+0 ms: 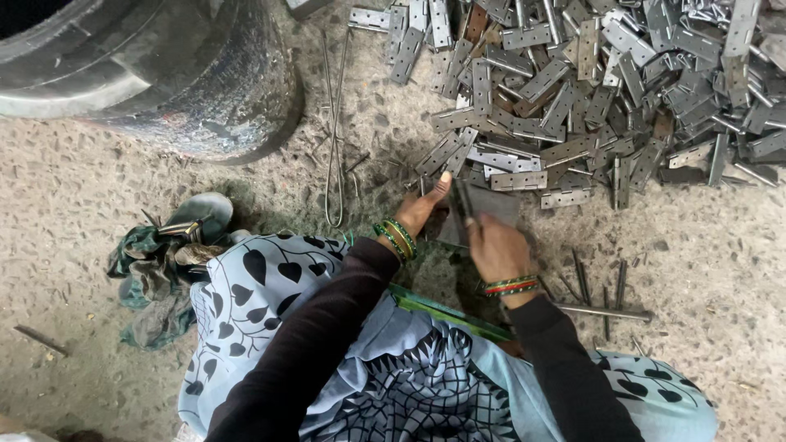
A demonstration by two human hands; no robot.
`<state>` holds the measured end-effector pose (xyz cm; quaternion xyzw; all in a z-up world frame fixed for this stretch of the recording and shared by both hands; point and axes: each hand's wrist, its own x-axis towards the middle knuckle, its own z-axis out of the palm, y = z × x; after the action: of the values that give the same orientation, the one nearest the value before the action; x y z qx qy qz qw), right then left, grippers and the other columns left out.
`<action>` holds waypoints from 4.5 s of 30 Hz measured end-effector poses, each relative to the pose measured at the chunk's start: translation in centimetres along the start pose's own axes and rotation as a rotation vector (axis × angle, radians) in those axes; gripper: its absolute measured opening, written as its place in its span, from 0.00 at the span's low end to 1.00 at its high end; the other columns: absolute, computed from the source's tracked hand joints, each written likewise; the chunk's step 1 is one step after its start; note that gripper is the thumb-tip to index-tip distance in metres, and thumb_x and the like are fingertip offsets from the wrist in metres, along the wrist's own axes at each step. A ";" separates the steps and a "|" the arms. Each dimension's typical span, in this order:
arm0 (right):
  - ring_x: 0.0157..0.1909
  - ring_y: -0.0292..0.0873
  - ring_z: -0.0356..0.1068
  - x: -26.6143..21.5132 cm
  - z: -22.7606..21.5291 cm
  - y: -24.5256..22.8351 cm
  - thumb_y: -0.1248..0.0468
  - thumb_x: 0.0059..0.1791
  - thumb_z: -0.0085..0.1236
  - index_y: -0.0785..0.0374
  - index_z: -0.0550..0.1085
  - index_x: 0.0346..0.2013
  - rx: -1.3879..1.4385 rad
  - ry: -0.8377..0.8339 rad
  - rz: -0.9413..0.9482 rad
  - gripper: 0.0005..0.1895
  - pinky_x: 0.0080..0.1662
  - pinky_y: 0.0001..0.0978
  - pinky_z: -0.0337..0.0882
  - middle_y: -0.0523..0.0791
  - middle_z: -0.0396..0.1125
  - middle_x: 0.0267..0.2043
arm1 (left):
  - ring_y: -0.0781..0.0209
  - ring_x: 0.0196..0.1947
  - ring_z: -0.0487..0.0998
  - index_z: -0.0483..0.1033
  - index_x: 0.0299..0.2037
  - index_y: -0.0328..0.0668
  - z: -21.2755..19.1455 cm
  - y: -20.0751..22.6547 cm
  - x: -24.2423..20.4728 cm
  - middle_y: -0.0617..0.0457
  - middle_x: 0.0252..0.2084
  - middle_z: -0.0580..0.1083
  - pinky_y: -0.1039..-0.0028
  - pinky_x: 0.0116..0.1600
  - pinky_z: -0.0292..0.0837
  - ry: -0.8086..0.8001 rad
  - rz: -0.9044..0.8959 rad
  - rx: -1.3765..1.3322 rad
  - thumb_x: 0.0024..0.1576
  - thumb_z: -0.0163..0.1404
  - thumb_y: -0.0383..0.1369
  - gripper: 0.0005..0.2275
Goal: The person sits on the floor and assembles metal hinges by inserting pins into the knuckles using a metal rod. They pick up hinge halves from a pile, align them on a metal block, insert the pin, and tap it into place before moving the assembled unit aside.
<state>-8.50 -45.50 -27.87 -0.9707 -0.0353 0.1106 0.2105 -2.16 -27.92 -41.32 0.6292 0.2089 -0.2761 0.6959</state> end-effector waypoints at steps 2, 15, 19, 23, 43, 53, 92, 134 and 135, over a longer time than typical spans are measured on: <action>0.35 0.58 0.72 0.4 -0.4 -2.2 0.50 0.58 0.41 0.70 0.74 0.42 0.205 0.028 -0.421 0.24 0.38 0.50 0.70 0.55 0.71 0.37 | 0.54 0.37 0.83 0.78 0.47 0.24 -0.1 0.6 -0.3 0.41 0.40 0.81 0.67 0.42 0.80 0.006 0.037 -0.073 0.53 0.59 0.53 0.30; 0.56 0.45 0.72 18.1 2.6 -0.9 0.67 0.43 0.60 0.51 0.77 0.45 -0.606 0.211 -0.585 0.17 0.54 0.56 0.68 0.44 0.72 0.52 | 0.56 0.19 0.77 0.78 0.36 0.32 -1.4 5.4 -2.6 0.46 0.26 0.79 0.68 0.24 0.72 0.278 0.162 -0.686 0.60 0.52 0.32 0.08; 0.44 0.48 0.74 16.3 -0.3 0.4 0.66 0.50 0.55 0.58 0.75 0.54 -0.189 0.036 -0.267 0.17 0.49 0.43 0.73 0.47 0.72 0.54 | 0.58 0.24 0.81 0.75 0.41 0.35 -1.0 5.1 -2.3 0.48 0.30 0.79 0.67 0.26 0.76 0.276 0.192 -0.659 0.59 0.52 0.31 0.07; 0.46 0.42 0.72 10.5 -4.7 1.8 0.53 0.60 0.54 0.63 0.73 0.58 0.423 0.233 0.099 0.19 0.43 0.33 0.70 0.48 0.71 0.51 | 0.53 0.29 0.82 0.71 0.43 0.28 -0.5 4.0 -1.9 0.41 0.35 0.79 0.65 0.32 0.79 0.198 0.185 -0.658 0.59 0.54 0.34 0.13; 0.41 0.61 0.71 -2.1 1.8 6.8 0.44 0.61 0.34 0.72 0.75 0.47 0.420 0.334 0.065 0.33 0.46 0.51 0.68 0.59 0.72 0.39 | 0.36 0.52 0.76 0.77 0.54 0.22 -0.3 1.8 -1.4 0.32 0.53 0.78 0.53 0.54 0.70 0.026 0.044 -0.012 0.49 0.56 0.54 0.36; 0.34 0.62 0.71 -0.4 -0.3 3.4 0.52 0.56 0.46 0.69 0.78 0.44 0.219 0.209 0.042 0.22 0.39 0.52 0.68 0.59 0.70 0.29 | 0.51 0.47 0.81 0.79 0.49 0.32 0.9 0.6 -1.8 0.44 0.47 0.81 0.64 0.53 0.76 -0.097 0.156 -0.018 0.48 0.61 0.56 0.31; 0.48 0.54 0.69 -0.4 -1.4 3.8 0.63 0.51 0.58 0.52 0.61 0.76 -0.328 0.294 0.022 0.38 0.35 0.38 0.75 0.61 0.61 0.58 | 0.48 0.41 0.79 0.70 0.52 0.20 0.2 4.4 -3.6 0.37 0.44 0.78 0.55 0.52 0.76 0.095 0.004 -0.295 0.50 0.65 0.37 0.27; 0.39 0.51 0.75 0.0 -2.0 1.2 0.44 0.49 0.63 0.69 0.77 0.49 0.258 0.149 -0.039 0.30 0.41 0.43 0.73 0.53 0.74 0.41 | 0.57 0.39 0.82 0.78 0.46 0.33 1.5 3.0 -4.5 0.48 0.42 0.81 0.67 0.48 0.81 -0.024 0.250 -0.248 0.46 0.67 0.31 0.19; 0.42 0.54 0.75 -0.2 -1.9 0.6 0.44 0.46 0.68 0.72 0.76 0.47 0.149 0.199 -0.179 0.33 0.42 0.45 0.73 0.56 0.74 0.42 | 0.57 0.38 0.82 0.78 0.45 0.33 1.5 3.1 -4.6 0.48 0.41 0.81 0.66 0.47 0.81 -0.011 0.232 -0.259 0.47 0.66 0.31 0.18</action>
<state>-8.22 -46.81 -26.39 -0.9515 -0.0924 -0.0028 0.2935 -3.73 -28.67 -35.86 0.5527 0.1647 -0.1681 0.7995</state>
